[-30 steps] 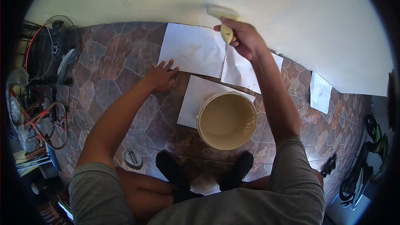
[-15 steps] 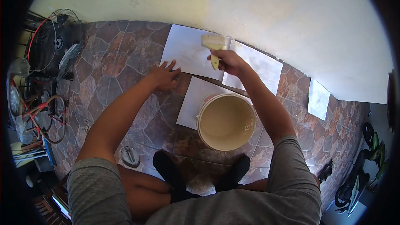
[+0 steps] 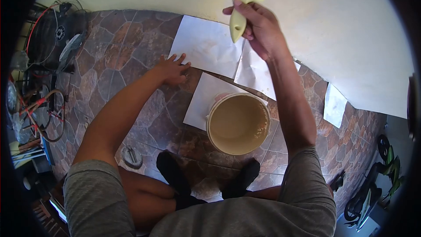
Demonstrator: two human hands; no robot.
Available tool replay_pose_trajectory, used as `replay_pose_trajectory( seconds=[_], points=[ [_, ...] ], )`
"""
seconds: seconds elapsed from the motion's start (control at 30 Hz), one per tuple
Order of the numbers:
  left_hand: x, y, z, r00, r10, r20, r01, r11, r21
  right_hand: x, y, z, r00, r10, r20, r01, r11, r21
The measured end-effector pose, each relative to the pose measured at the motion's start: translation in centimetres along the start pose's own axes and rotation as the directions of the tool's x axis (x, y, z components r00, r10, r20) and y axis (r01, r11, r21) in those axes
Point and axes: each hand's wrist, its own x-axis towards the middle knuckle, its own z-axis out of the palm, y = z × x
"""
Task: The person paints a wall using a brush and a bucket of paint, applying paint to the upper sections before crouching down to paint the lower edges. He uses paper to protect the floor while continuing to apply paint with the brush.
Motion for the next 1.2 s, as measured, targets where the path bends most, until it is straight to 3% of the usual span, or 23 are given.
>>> replay_pose_trajectory(
  seconds=[0.07, 0.13, 0.2, 0.4, 0.5, 0.57, 0.67, 0.87, 0.93, 1.07, 1.13, 1.2],
  points=[
    [0.1, 0.0, 0.0, 0.999, -0.012, 0.034, 0.011, 1.0, 0.023, -0.9, -2.1, 0.4, 0.988, -0.139, 0.061, 0.141, 0.989, -0.038],
    [0.1, 0.0, 0.2, 0.999, -0.012, 0.035, 0.012, 1.0, 0.013, -1.0, -2.5, 0.6, 0.984, -0.14, 0.115, 0.149, 0.986, -0.08],
    [0.2, 0.0, -0.1, 1.0, -0.013, 0.027, 0.012, 1.0, 0.016, -0.5, 0.0, 0.9, 0.973, -0.231, -0.009, 0.215, 0.915, -0.341],
    [-0.2, 0.2, -0.5, 0.999, -0.007, 0.031, 0.007, 1.0, -0.008, 3.5, 12.2, -5.8, 0.981, 0.193, -0.018, -0.188, 0.928, -0.322],
    [0.4, -0.3, 0.4, 1.0, -0.016, 0.014, 0.016, 1.0, 0.019, 3.8, 15.0, -7.5, 0.964, 0.265, -0.03, -0.259, 0.902, -0.346],
    [0.5, -0.3, 0.7, 1.0, 0.01, -0.001, -0.01, 0.999, 0.041, 3.2, 15.9, -7.7, 0.918, 0.396, 0.035, -0.377, 0.895, -0.238],
    [0.4, -0.3, 0.5, 1.0, 0.009, 0.015, -0.009, 1.0, 0.028, 3.3, 16.6, -7.4, 0.879, 0.477, 0.01, -0.473, 0.875, -0.103],
    [0.2, 0.0, 0.1, 0.999, 0.005, 0.032, -0.006, 0.999, 0.037, 5.1, 14.5, -6.5, 0.904, 0.422, 0.068, -0.426, 0.903, 0.062],
    [0.3, -0.1, 0.2, 1.0, 0.006, 0.029, -0.007, 0.999, 0.035, 5.5, 11.9, -5.6, 0.95, 0.305, 0.062, -0.311, 0.933, 0.183],
    [0.5, -0.3, 0.6, 1.0, 0.002, 0.024, -0.002, 1.0, 0.012, 3.2, 6.5, -2.2, 0.97, 0.241, 0.022, -0.242, 0.962, 0.13],
    [0.4, -0.2, 0.4, 0.999, -0.003, 0.033, 0.003, 1.0, 0.009, 2.8, 4.1, -1.9, 0.995, 0.084, 0.061, -0.09, 0.99, 0.105],
    [0.4, -0.1, 0.2, 0.999, -0.004, 0.042, 0.004, 1.0, 0.011, 1.9, 1.5, -0.7, 0.995, 0.064, 0.078, -0.069, 0.996, 0.056]
  ],
)
